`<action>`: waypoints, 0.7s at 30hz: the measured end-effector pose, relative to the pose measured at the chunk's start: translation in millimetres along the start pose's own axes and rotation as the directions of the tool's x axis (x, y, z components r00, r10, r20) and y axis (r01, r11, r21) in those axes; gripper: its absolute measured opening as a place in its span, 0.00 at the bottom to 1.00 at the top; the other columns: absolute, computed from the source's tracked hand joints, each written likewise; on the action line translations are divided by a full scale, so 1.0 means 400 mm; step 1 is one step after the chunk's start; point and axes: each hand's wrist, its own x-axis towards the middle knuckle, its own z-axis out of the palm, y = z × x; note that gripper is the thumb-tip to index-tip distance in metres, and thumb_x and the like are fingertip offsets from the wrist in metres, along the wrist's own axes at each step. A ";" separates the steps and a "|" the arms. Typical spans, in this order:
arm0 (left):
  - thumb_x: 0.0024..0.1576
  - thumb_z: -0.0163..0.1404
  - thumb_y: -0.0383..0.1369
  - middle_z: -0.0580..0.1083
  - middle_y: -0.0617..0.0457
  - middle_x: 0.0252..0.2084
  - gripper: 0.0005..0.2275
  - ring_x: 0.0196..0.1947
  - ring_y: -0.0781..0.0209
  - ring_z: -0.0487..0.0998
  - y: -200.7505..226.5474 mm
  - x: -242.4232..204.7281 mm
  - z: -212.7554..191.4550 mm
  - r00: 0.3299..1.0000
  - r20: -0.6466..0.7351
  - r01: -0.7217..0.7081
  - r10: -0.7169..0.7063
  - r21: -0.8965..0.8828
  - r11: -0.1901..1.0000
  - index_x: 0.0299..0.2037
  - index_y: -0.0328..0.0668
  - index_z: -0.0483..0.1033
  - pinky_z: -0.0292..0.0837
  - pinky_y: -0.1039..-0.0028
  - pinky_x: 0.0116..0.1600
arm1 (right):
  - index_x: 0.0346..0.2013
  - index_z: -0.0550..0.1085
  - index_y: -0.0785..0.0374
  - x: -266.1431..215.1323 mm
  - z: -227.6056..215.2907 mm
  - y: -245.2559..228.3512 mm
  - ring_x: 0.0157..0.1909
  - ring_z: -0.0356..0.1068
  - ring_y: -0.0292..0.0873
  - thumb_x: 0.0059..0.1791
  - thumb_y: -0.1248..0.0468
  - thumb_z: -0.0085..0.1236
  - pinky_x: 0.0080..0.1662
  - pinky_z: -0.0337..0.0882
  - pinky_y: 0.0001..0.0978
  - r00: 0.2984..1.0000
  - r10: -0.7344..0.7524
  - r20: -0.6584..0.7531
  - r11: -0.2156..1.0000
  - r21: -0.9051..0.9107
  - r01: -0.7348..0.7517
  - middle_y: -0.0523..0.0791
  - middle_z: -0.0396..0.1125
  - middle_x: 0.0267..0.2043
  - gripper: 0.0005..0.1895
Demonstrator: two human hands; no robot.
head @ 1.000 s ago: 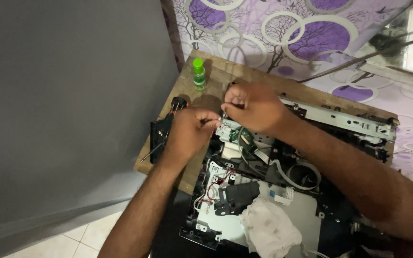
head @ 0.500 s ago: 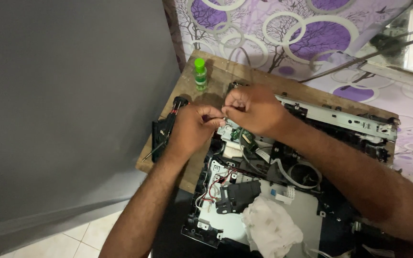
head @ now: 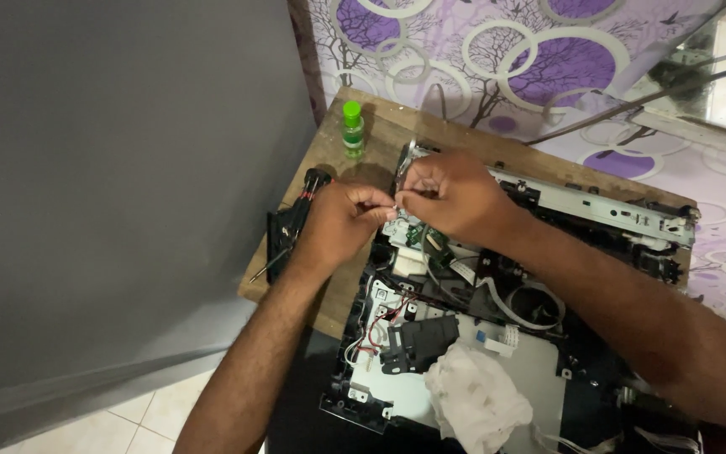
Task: The person cleans a small green circuit board using a white cloth. They wipe the board thoroughly while holding it over the disassembled printer chassis.
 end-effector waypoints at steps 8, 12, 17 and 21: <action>0.53 0.63 0.31 0.78 0.44 0.30 0.05 0.35 0.48 0.81 -0.001 -0.008 0.002 1.000 0.009 0.000 0.000 0.039 0.999 0.37 0.43 0.86 0.75 0.64 0.41 | 0.35 0.79 0.67 -0.017 0.006 -0.031 0.26 0.70 0.41 0.49 0.65 0.60 0.31 0.70 0.36 1.000 0.030 0.003 0.999 -0.009 -0.030 0.49 0.73 0.23 0.07; 0.53 0.64 0.31 0.77 0.46 0.30 0.04 0.35 0.49 0.80 -0.007 -0.009 0.004 1.000 0.010 -0.013 0.013 0.063 0.998 0.36 0.46 0.86 0.75 0.64 0.42 | 0.33 0.80 0.63 -0.028 0.016 -0.036 0.26 0.71 0.40 0.46 0.64 0.62 0.31 0.70 0.35 0.997 0.078 0.002 0.996 -0.047 -0.078 0.46 0.73 0.23 0.06; 0.52 0.63 0.31 0.77 0.46 0.29 0.04 0.36 0.45 0.81 -0.001 -0.011 0.006 0.999 -0.005 -0.036 0.036 0.067 0.997 0.36 0.45 0.85 0.75 0.62 0.42 | 0.35 0.79 0.63 -0.032 0.028 -0.012 0.20 0.72 0.43 0.47 0.67 0.63 0.23 0.70 0.33 0.997 -0.036 -0.070 0.996 0.073 0.041 0.51 0.71 0.24 0.04; 0.53 0.63 0.31 0.76 0.48 0.28 0.03 0.34 0.48 0.80 0.002 -0.010 0.008 0.999 -0.019 -0.039 0.040 0.066 0.997 0.35 0.45 0.85 0.75 0.63 0.42 | 0.34 0.80 0.63 -0.044 0.033 -0.038 0.19 0.70 0.38 0.46 0.71 0.62 0.22 0.71 0.28 0.989 -0.121 -0.080 0.972 0.192 0.134 0.48 0.71 0.24 0.03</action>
